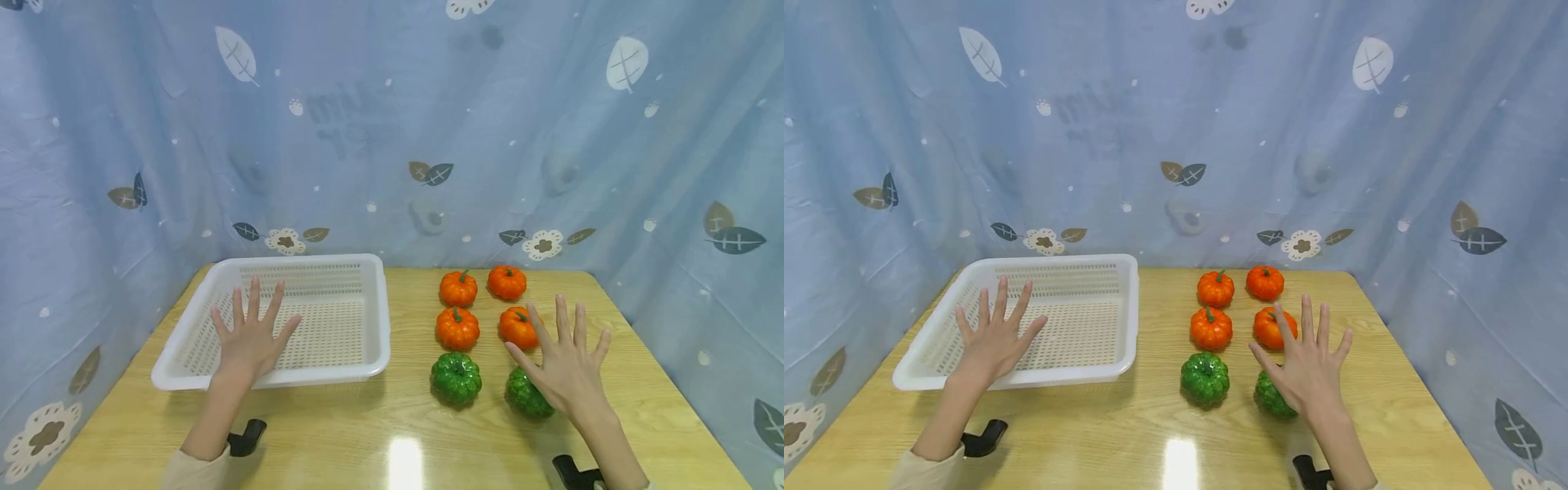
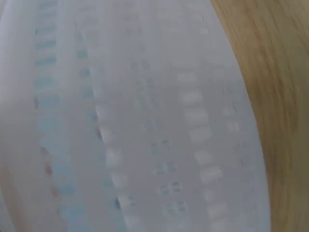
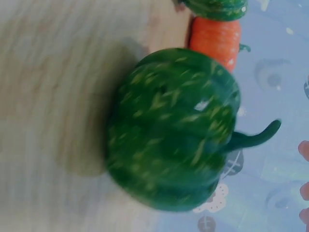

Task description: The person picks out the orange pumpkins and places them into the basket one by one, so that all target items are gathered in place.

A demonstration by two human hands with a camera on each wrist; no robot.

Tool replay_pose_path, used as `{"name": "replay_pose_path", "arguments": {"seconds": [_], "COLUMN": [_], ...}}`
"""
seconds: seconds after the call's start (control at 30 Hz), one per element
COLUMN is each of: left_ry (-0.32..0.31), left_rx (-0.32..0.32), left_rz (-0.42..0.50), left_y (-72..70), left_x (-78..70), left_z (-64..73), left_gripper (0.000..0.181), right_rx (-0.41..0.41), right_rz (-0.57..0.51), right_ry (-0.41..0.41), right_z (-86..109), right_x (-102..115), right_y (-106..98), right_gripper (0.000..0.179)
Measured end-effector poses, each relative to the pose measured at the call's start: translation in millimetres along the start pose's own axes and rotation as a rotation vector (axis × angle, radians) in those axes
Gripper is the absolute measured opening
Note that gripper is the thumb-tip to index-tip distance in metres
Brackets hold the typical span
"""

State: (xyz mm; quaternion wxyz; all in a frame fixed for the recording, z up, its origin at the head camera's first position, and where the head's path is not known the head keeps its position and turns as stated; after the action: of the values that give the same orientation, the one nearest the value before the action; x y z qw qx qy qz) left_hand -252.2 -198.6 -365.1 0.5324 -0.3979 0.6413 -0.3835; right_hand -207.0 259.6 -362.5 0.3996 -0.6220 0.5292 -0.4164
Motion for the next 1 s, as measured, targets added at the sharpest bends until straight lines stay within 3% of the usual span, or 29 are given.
{"name": "replay_pose_path", "arguments": {"seconds": [0.27,0.57,0.77,1.0], "left_ry": [-0.076,-0.133,-0.138,-0.117], "left_rx": [-0.027,0.013,0.044,0.086], "left_rz": [-0.005,-0.051,-0.036,0.001], "left_y": [-17.9,-34.9,-40.1,-37.0], "left_x": [55.9,114.1,134.7,140.0], "left_z": [15.3,31.0,40.9,44.0], "left_gripper": [0.076,0.069,0.068,0.072], "right_rx": [0.008,0.037,0.05,0.074], "right_rz": [-0.005,0.015,0.008,0.017], "right_ry": [0.026,0.054,0.063,0.059], "right_z": [6.5,17.7,22.1,24.7], "right_x": [-14.7,-30.1,-32.4,-32.5], "right_y": [1.7,7.5,13.7,19.9], "right_gripper": [0.078,0.08,0.081,0.081]}}
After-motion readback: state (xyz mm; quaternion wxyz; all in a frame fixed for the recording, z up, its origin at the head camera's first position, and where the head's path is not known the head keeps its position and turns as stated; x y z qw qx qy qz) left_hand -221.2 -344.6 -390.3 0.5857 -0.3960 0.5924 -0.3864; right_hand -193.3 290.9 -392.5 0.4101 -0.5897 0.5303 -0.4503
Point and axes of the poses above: each hand's wrist, its own z-axis away from the middle knuckle, its own y-axis out of the palm, x = y × z, the point moved 7 cm from there along -z, towards the middle knuckle, and after that the axes turned 6 degrees about z, right-handed, at the moved point
